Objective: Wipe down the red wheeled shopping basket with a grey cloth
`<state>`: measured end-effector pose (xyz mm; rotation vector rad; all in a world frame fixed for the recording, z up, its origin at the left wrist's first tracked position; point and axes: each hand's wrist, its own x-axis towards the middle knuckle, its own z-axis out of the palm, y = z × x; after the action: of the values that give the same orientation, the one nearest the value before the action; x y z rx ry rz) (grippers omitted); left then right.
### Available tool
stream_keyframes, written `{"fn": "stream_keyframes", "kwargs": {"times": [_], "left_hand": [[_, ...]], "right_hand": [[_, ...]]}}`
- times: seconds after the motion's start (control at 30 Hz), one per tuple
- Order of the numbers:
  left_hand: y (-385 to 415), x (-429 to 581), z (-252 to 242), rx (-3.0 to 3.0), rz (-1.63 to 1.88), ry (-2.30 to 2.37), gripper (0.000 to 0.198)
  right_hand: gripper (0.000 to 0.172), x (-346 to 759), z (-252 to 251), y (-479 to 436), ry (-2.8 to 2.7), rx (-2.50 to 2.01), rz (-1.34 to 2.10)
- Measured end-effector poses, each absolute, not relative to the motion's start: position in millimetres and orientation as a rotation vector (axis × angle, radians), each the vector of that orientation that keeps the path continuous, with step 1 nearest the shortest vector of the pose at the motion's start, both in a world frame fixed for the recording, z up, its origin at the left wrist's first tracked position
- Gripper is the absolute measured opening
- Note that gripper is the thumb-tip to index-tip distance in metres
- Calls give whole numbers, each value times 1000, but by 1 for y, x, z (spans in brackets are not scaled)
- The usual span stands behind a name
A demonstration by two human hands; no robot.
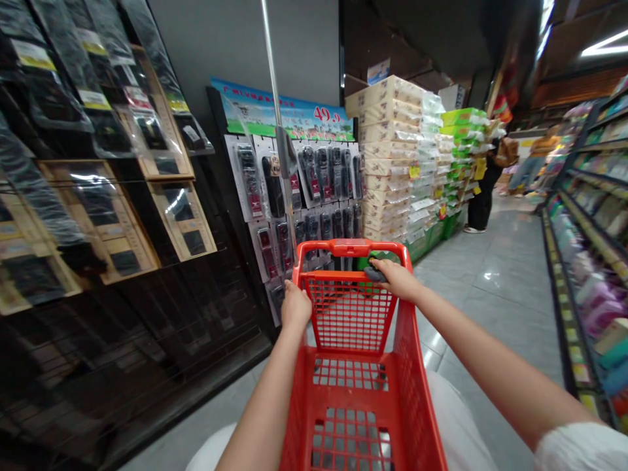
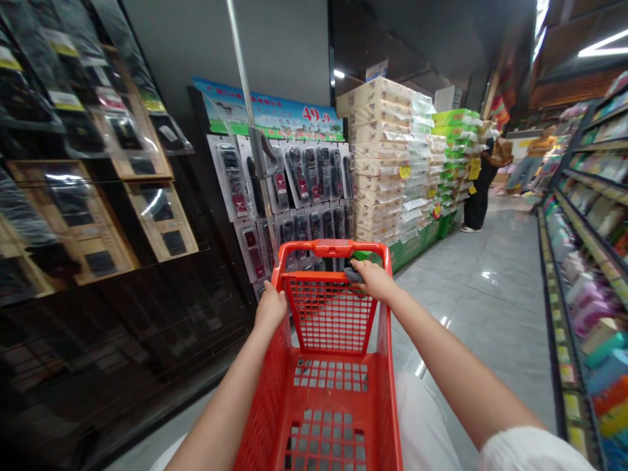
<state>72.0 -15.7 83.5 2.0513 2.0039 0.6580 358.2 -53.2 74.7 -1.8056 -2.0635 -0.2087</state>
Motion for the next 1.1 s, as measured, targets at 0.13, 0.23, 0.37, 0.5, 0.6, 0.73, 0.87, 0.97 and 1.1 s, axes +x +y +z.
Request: {"fn": "stream_keyframes", "kwargs": {"times": [0.13,0.23,0.37,0.5,0.6,0.73,0.87,0.97,1.1], "left_hand": [[-4,89,79,1936,678,2174,31],[-6,91,70,1937,669,2214,26],[-6,91,66,1974,657,2242,25],[-7,89,67,2033,663,2247,34],[-12,86,69,2106,642,2233,42],[-17,83,72,2107,608,2175,46],[-19,83,73,2086,636,2161,44],[-21,84,73,2077,666,2170,41],[-21,85,73,2048,686,2185,36]], "right_hand": [[56,330,72,-45,-2014,-1871,-320],[56,281,77,-20,-2023,-1858,-330],[56,199,89,17,-2077,-1805,-224],[51,167,95,22,-2104,-1781,-271],[49,191,93,2,-2147,-1768,-350],[51,261,89,-38,-2027,-1994,-386],[38,320,89,-67,-1871,-2191,-427],[28,327,88,-69,-1832,-2228,-435],[23,283,86,-43,-1813,-2196,-459]]}}
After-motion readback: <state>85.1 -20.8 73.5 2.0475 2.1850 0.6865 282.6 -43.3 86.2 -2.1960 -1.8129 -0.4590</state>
